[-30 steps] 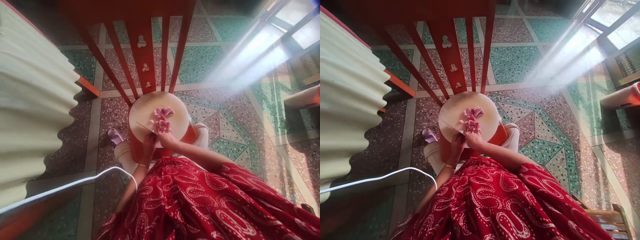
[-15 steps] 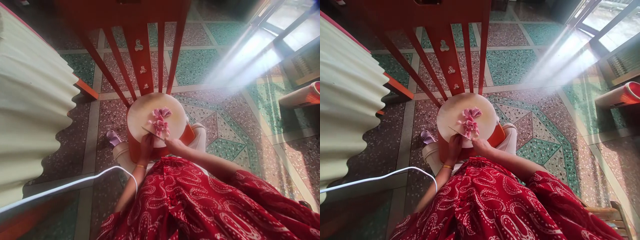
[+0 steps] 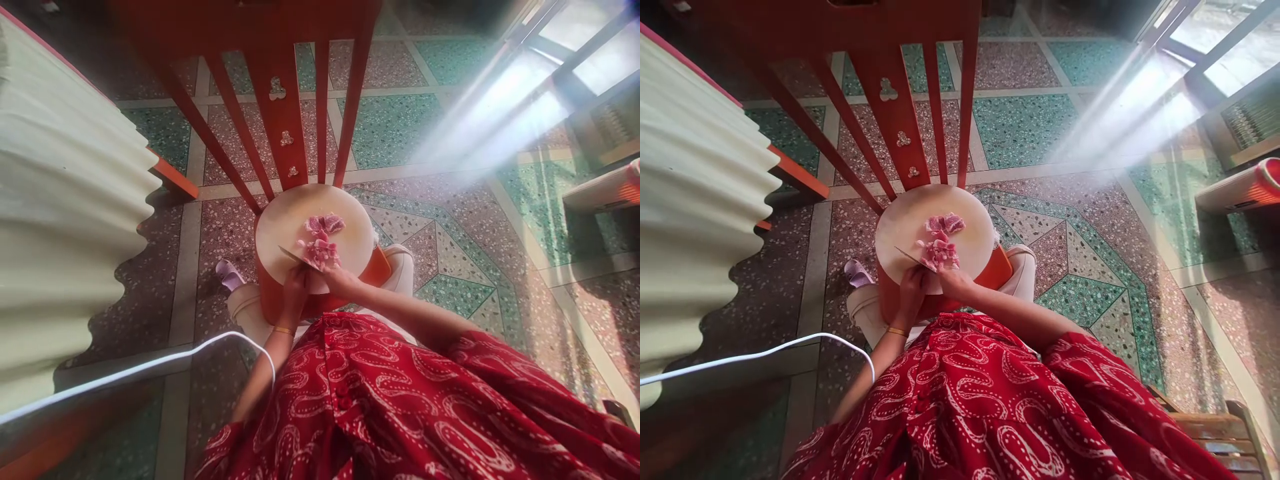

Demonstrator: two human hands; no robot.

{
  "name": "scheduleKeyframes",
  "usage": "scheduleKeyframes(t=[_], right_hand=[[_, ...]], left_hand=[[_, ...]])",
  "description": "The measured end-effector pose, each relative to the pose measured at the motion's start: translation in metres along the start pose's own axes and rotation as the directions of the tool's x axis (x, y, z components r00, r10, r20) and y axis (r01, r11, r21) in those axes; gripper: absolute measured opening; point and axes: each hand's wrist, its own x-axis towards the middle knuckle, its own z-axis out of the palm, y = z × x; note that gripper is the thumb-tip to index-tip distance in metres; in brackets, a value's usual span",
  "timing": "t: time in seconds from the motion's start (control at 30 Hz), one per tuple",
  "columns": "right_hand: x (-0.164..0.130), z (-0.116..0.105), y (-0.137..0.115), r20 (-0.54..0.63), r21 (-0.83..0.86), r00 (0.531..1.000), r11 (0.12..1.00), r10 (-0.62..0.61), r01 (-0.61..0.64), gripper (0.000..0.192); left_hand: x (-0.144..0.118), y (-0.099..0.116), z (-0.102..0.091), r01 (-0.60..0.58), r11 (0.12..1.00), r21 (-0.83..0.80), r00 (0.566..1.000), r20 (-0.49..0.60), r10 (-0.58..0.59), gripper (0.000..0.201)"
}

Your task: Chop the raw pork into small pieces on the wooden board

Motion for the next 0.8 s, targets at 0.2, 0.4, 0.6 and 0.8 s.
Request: scheduleKeyframes(t=[0.2, 0.4, 0.6, 0.8], right_hand=[[-0.022, -0.003, 0.039, -0.096, -0.056, 0.993, 0.996, 0.061, -0.067, 0.031], [-0.024, -0.021, 0.050, -0.306, 0.124, 0.945, 0.989, 0.113, -0.079, 0.032], [-0.038, -0.029, 0.067, -0.333, 0.213, 0.923, 0.969, 0.194, -0.127, 0.030], [-0.044, -0.022, 0.076, -0.368, 0.224, 0.918, 0.972, 0.145, -0.064, 0.029]], left_hand=[[0.015, 0.009, -0.003, 0.034, 0.998, -0.044, 0.998, 0.048, -0.032, 0.031], [0.062, 0.030, -0.005, -0.117, 0.993, -0.015, 0.988, 0.099, 0.118, 0.032], [0.110, 0.054, 0.006, -0.281, 0.933, 0.224, 0.904, 0.388, 0.179, 0.012], [0.122, 0.044, 0.008, -0.112, 0.952, 0.285, 0.951, 0.310, 0.019, 0.005]])
